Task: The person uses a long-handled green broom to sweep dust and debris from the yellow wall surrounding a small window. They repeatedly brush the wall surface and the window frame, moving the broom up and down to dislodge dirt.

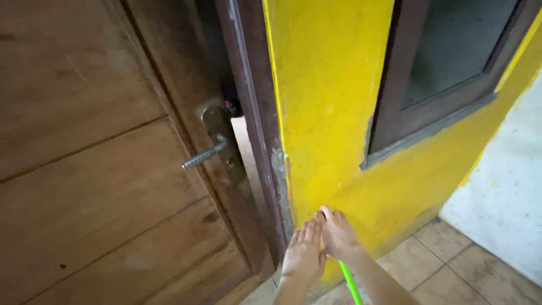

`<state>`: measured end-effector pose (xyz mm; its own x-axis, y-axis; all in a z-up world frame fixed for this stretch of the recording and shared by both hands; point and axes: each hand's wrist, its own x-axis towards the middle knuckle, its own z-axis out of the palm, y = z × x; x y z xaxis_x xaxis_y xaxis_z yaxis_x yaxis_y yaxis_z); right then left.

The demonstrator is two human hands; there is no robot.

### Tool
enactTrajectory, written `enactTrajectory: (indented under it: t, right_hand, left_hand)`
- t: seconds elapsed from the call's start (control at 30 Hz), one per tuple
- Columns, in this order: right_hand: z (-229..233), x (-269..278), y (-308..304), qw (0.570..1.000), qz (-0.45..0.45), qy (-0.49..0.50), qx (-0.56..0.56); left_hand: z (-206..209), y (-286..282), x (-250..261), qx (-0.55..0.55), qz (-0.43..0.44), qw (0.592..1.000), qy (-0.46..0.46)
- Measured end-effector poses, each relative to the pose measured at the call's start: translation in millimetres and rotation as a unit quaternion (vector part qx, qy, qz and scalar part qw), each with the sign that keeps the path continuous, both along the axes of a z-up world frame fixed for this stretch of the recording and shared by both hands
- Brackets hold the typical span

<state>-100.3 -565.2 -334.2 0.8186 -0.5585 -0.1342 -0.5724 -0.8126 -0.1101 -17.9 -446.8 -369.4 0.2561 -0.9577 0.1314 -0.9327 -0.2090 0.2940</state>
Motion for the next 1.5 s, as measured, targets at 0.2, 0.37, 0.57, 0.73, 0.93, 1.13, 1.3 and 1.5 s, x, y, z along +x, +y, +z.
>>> enactTrajectory:
  t: [0.2, 0.37, 0.57, 0.73, 0.93, 1.13, 1.3, 1.5]
  right_hand:
    - [-67.9, -9.3, -28.2, 0.997, 0.009, -0.049, -0.055]
    - [-71.6, -36.4, -54.1, 0.997, -0.067, -0.026, -0.035]
    - [77.9, -78.6, -73.7, 0.988, -0.116, -0.006, -0.099]
    - [266.9, -165.0, -46.5, 0.976, -0.075, -0.122, -0.167]
    - [431.3, -347.0, 16.9, 0.984, -0.065, -0.065, -0.153]
    - [440.1, -498.1, -36.2, 0.77, -0.187, -0.373, 0.483]
    - [313.4, -573.3, -84.5, 0.502, -0.2, -0.496, 0.68]
    - [202.2, -573.1, -67.3, 0.281, -0.279, -0.512, 0.762]
  left_hand:
    - [-11.5, -1.8, -7.5, -0.064, -0.023, 0.997, -0.031]
    - [35.3, -9.5, -46.0, -0.025, -0.027, 0.997, 0.061]
    - [117.5, -39.1, -125.5, -0.113, -0.011, 0.956, 0.27]
    - [167.9, -111.0, -217.9, -0.33, -0.018, 0.878, 0.347]
    - [281.6, -91.3, -358.5, -0.411, -0.065, 0.839, 0.351]
    - [380.7, -37.7, -484.7, -0.446, -0.076, 0.814, 0.364]
    - [422.7, -17.3, -542.5, -0.452, -0.131, 0.814, 0.341]
    - [410.1, 12.5, -588.6, -0.364, -0.276, 0.838, 0.3]
